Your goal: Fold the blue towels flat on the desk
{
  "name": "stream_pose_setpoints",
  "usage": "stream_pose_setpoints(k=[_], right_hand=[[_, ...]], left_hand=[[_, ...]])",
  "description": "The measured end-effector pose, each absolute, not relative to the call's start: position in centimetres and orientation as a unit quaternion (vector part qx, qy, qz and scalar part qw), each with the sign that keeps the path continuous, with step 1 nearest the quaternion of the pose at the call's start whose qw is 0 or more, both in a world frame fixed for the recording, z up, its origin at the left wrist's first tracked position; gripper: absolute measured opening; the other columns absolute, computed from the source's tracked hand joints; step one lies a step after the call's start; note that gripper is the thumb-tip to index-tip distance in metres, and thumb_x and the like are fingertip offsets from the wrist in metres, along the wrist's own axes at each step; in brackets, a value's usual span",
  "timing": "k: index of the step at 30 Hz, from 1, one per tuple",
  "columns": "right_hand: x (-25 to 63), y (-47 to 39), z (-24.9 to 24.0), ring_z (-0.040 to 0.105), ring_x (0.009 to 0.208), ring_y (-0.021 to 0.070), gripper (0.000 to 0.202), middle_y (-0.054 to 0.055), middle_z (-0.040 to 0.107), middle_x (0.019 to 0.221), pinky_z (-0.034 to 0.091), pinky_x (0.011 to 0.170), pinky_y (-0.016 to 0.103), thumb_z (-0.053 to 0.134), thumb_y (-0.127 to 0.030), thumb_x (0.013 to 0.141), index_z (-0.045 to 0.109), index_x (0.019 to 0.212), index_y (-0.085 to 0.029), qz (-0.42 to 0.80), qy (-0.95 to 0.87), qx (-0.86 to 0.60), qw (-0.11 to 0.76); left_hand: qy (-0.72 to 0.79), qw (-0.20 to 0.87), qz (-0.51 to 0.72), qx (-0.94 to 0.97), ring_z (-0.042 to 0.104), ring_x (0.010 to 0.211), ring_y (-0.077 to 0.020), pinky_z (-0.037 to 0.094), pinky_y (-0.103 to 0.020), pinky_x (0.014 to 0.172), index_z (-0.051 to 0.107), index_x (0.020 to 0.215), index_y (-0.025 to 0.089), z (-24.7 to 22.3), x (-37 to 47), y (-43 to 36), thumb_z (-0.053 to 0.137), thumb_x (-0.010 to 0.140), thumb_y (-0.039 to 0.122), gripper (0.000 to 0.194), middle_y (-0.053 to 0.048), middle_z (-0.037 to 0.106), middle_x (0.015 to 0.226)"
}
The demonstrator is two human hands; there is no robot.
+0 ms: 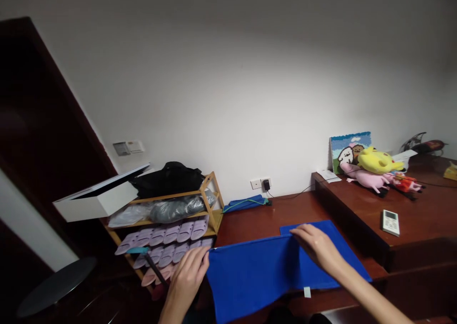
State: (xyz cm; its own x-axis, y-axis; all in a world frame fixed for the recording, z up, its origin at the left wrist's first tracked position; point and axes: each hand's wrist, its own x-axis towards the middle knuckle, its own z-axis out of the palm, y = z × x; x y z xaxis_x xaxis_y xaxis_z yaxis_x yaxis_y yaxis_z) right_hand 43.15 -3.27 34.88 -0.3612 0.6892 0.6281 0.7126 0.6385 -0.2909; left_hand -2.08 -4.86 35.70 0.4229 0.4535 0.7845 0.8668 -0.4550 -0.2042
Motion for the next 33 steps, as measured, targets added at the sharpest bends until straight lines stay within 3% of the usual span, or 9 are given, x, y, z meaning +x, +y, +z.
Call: stream_pose_setpoints(k=[3, 6, 12, 15, 20, 27, 30, 33], right_hand=[[47.5, -4.9, 38.9, 0.071, 0.100, 0.0192, 0.035, 0.008, 0.074, 0.115, 0.058, 0.086, 0.031, 0.043, -0.031, 0.107, 0.069, 0.130, -0.028, -0.012, -0.826, -0.423, 0.373], [51.5, -6.6, 40.0, 0.072, 0.098, 0.0201, 0.035, 0.007, 0.073, 0.114, 0.059, 0.083, 0.031, 0.044, -0.039, 0.107, 0.071, 0.127, -0.030, 0.009, -0.825, -0.437, 0.358], [58.0, -6.1, 36.9, 0.073, 0.090, 0.0225, 0.039, 0.010, 0.074, 0.107, 0.059, 0.079, 0.034, 0.044, -0.047, 0.106, 0.076, 0.115, -0.028, 0.103, -0.809, -0.479, 0.323], [60.8, -2.5, 35.4, 0.073, 0.092, 0.0224, 0.039, 0.010, 0.075, 0.104, 0.057, 0.082, 0.033, 0.045, -0.046, 0.104, 0.077, 0.110, -0.025, 0.109, -0.794, -0.510, 0.312], [63.6, 5.4, 35.2, 0.072, 0.076, 0.0182, 0.033, 0.008, 0.078, 0.095, 0.053, 0.075, 0.027, 0.046, -0.026, 0.098, 0.077, 0.105, -0.018, 0.085, -0.761, -0.582, 0.275], [65.3, 10.2, 36.0, 0.071, 0.097, 0.0210, 0.032, 0.012, 0.077, 0.107, 0.051, 0.089, 0.031, 0.044, -0.017, 0.097, 0.073, 0.110, -0.014, 0.005, -0.724, -0.617, 0.309], [65.7, 8.4, 32.9, 0.071, 0.099, 0.0203, 0.036, 0.012, 0.075, 0.111, 0.051, 0.087, 0.030, 0.038, -0.017, 0.100, 0.071, 0.115, -0.016, -0.020, -0.709, -0.633, 0.309], [65.4, 5.5, 26.4, 0.073, 0.092, 0.0199, 0.038, 0.012, 0.074, 0.109, 0.052, 0.082, 0.030, 0.036, -0.014, 0.098, 0.071, 0.113, -0.017, -0.009, -0.685, -0.675, 0.273]], left_hand=[[-0.434, 0.194, -0.364, -0.801, 0.072, 0.105, -0.0236, 0.060, -0.040, 0.096, 0.071, 0.120, 0.027, 39.7, 0.6, -5.5, 0.048, 0.105, 0.031, 0.027, -0.006, 0.077, 0.110], [-0.447, 0.077, -0.350, -0.820, 0.072, 0.103, -0.0241, 0.060, -0.039, 0.095, 0.074, 0.113, 0.029, 41.3, 3.2, -5.9, 0.050, 0.104, 0.044, 0.030, -0.004, 0.077, 0.109], [-0.407, -0.069, -0.286, -0.865, 0.073, 0.100, -0.0183, 0.059, -0.029, 0.091, 0.075, 0.112, 0.032, 39.9, 9.6, -3.2, 0.051, 0.106, 0.040, 0.026, 0.000, 0.078, 0.108], [-0.369, -0.042, -0.269, -0.889, 0.072, 0.099, -0.0161, 0.057, -0.026, 0.092, 0.075, 0.112, 0.031, 38.6, 13.4, 0.9, 0.048, 0.107, 0.034, 0.028, 0.001, 0.078, 0.108], [-0.325, 0.048, -0.291, -0.898, 0.071, 0.092, -0.0171, 0.057, -0.029, 0.087, 0.075, 0.108, 0.023, 36.8, 19.2, 9.7, 0.041, 0.110, 0.032, 0.035, -0.003, 0.077, 0.098], [-0.333, 0.094, -0.319, -0.883, 0.067, 0.100, -0.0230, 0.054, -0.042, 0.093, 0.070, 0.119, 0.019, 36.4, 22.3, 13.6, 0.035, 0.111, 0.032, 0.038, -0.009, 0.074, 0.107], [-0.342, 0.124, -0.294, -0.884, 0.066, 0.101, -0.0244, 0.052, -0.044, 0.093, 0.069, 0.122, 0.019, 33.1, 22.7, 11.4, 0.037, 0.110, 0.028, 0.035, -0.010, 0.074, 0.109], [-0.345, 0.162, -0.250, -0.890, 0.067, 0.099, -0.0243, 0.052, -0.043, 0.091, 0.068, 0.120, 0.020, 25.9, 23.4, 8.2, 0.038, 0.107, 0.018, 0.033, -0.008, 0.075, 0.107]])
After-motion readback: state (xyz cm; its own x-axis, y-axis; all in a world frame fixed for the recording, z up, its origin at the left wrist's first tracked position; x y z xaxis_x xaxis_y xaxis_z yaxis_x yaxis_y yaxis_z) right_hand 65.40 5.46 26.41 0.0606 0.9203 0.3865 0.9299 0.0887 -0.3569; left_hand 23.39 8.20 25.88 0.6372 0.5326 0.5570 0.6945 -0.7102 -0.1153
